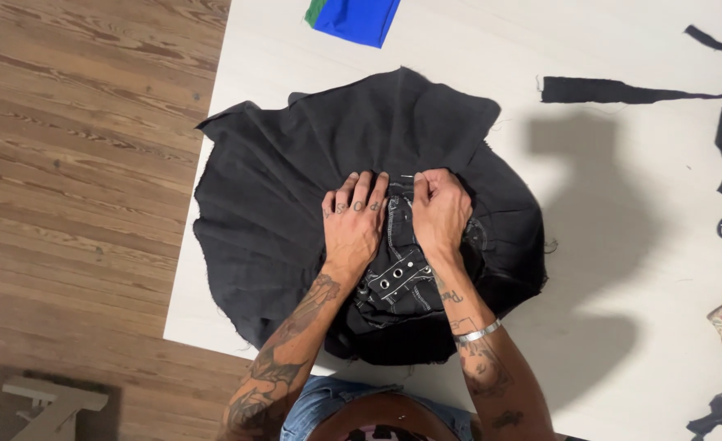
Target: Pinning fabric to a garment and trimming the excess with scissors on a work table
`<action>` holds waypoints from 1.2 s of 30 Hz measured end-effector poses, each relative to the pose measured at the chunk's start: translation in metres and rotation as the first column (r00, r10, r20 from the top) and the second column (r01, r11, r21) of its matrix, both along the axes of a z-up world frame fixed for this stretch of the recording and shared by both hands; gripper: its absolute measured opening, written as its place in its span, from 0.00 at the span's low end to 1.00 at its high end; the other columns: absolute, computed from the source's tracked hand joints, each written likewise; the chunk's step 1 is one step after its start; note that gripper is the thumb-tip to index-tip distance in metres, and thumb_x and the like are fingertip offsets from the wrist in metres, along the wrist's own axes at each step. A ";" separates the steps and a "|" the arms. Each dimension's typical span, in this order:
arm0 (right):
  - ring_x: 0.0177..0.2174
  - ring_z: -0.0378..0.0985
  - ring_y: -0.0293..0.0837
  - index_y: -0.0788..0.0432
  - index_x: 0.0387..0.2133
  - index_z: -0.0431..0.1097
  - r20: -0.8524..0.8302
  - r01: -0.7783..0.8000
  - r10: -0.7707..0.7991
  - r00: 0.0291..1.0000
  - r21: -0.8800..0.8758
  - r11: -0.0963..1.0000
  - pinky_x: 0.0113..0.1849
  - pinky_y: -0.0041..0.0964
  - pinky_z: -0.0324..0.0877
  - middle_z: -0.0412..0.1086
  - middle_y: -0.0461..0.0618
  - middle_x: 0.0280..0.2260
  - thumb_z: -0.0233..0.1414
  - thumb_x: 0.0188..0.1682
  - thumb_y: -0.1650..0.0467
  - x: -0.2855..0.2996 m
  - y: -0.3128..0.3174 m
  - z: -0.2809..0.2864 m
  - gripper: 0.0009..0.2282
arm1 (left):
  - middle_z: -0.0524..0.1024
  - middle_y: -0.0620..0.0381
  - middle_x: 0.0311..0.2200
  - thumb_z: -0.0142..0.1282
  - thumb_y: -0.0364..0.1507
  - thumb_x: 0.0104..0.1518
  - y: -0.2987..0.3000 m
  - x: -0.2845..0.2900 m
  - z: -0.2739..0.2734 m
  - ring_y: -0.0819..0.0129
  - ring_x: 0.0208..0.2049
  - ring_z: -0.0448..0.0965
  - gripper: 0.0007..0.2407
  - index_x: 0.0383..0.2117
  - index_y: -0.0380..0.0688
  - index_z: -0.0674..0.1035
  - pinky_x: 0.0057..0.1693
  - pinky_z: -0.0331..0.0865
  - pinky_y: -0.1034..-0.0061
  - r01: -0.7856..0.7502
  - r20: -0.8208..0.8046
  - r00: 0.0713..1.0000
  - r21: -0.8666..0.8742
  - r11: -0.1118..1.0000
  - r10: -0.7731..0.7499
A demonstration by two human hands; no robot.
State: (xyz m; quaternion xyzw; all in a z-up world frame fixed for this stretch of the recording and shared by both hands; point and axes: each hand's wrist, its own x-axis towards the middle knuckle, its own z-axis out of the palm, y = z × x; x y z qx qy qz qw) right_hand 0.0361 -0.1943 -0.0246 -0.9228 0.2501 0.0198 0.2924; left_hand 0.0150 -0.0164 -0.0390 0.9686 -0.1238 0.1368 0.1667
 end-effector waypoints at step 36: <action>0.48 0.82 0.60 0.56 0.75 0.78 0.387 -0.360 0.412 0.825 -0.201 0.911 0.48 0.58 0.83 0.76 0.54 0.52 0.58 0.71 0.68 -0.036 0.019 0.007 0.19 | 0.78 0.60 0.76 0.49 0.46 0.85 0.011 -0.007 -0.012 0.55 0.77 0.78 0.22 0.83 0.70 0.76 0.74 0.69 0.48 0.052 -0.109 0.992 -0.052 0.997 -0.057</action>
